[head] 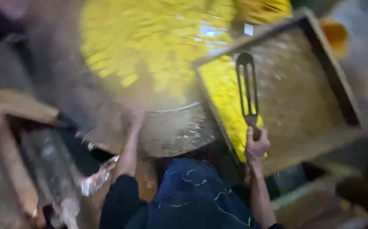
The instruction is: The person uses a slotted metal scoop to transfer yellow tofu cubes from a large steaming pot into a rectangular wooden tray. The person repeatedly scoops the tofu and arranges the cubes in rows within the tray.
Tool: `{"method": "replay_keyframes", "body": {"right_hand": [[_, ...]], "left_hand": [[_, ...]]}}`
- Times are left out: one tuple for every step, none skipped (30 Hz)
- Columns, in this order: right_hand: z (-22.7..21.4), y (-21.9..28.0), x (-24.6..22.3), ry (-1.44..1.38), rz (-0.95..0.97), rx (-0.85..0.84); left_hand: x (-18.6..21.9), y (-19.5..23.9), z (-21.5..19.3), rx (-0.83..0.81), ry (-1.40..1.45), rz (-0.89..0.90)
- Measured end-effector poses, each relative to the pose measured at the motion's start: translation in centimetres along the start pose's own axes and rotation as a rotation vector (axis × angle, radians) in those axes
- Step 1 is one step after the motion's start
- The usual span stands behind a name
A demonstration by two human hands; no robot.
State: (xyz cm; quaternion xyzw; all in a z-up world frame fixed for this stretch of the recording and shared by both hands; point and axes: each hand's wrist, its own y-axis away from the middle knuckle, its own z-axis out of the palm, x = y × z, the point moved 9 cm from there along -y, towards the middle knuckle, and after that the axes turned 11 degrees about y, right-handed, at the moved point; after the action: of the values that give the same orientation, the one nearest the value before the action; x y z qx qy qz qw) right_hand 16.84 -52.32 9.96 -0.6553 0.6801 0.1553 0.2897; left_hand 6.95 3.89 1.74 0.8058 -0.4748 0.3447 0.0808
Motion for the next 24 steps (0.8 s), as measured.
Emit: {"method": "replay_keyframes", "body": {"right_hand": [[4.0, -0.1, -1.9, -0.140, 0.081, -0.127], [8.1, 0.1, -3.9, -0.272, 0.164, -0.264], [12.0, 0.2, -6.7, -0.296, 0.122, -0.359], [16.0, 0.0, -9.5, -0.319, 0.080, -0.454], [19.3, 0.2, -11.6, -0.251, 0.032, -0.520], [22.1, 0.3, -13.3, -0.182, -0.017, -0.585], [24.4, 0.2, -14.2, -0.024, -0.047, -0.622], [27.0, -0.1, -15.2, 0.134, -0.078, -0.653], [28.8, -0.1, -15.4, 0.299, -0.106, -0.685], [30.1, -0.2, -15.8, 0.294, -0.146, -0.720], [31.1, -0.2, -16.0, 0.286, -0.185, -0.751], [32.1, -0.3, -16.2, 0.278, -0.223, -0.783], [32.5, 0.2, -15.2, 0.388, -0.209, -0.817], [32.8, 0.3, -14.1, 0.499, -0.196, -0.848], [33.5, -0.2, -13.3, 0.604, -0.182, -0.869], [34.0, -0.4, -13.5, 0.562, -0.206, -0.845], [34.6, -0.2, -13.8, 0.520, -0.224, -0.819], [35.2, -0.1, -14.2, 0.478, -0.241, -0.792], [36.7, -0.1, -15.2, 0.422, -0.275, -0.772], [38.9, 0.6, -16.6, 0.365, -0.310, -0.753], [41.2, 1.2, -18.4, 0.304, -0.343, -0.732], [43.6, 1.5, -20.0, 0.204, -0.342, -0.753], [45.9, 2.2, -21.5, 0.103, -0.333, -0.773], [48.0, 3.1, -21.6, 0.024, -0.151, -0.807]], "left_hand": [[-3.3, 0.5, 1.0, -0.154, -0.126, -0.314], [-1.2, -0.1, 0.4, -0.082, -0.171, -0.034], [1.1, -0.1, 0.4, -0.034, -0.212, 0.263], [-1.3, -0.4, 0.9, -0.125, -0.166, 0.047], [-3.0, -0.3, 2.2, -0.226, -0.103, -0.154], [-2.6, -0.5, 2.1, -0.179, -0.108, -0.094], [-2.2, -0.8, 1.8, -0.131, -0.118, -0.034], [-1.8, -1.1, 1.5, -0.083, -0.130, 0.025], [-2.3, -0.9, 1.8, -0.112, -0.100, -0.009], [-2.8, -0.8, 2.1, -0.140, -0.070, -0.044], [-3.4, -1.1, 2.5, -0.168, -0.039, -0.074], [-3.6, -1.6, 2.3, -0.150, -0.022, -0.057], [-3.7, -1.4, 2.0, -0.141, -0.006, -0.045], [-3.6, -1.2, 1.7, -0.132, 0.009, -0.033], [-3.7, -1.6, 1.4, -0.116, 0.044, -0.043], [-3.7, -1.8, 1.0, -0.100, 0.078, -0.052], [-3.5, -1.8, 0.4, -0.087, 0.114, -0.058], [-3.3, -1.8, -0.1, -0.078, 0.135, -0.059], [-3.1, -1.9, -0.6, -0.065, 0.155, -0.057], [-2.8, -2.1, -0.9, -0.051, 0.174, -0.055], [-2.8, -2.4, -1.2, -0.055, 0.168, -0.066], [-2.8, -2.7, -1.4, -0.059, 0.161, -0.078], [-2.9, -2.9, -1.5, -0.070, 0.154, -0.087], [-2.9, -2.9, -1.7, -0.071, 0.157, -0.091]]}}
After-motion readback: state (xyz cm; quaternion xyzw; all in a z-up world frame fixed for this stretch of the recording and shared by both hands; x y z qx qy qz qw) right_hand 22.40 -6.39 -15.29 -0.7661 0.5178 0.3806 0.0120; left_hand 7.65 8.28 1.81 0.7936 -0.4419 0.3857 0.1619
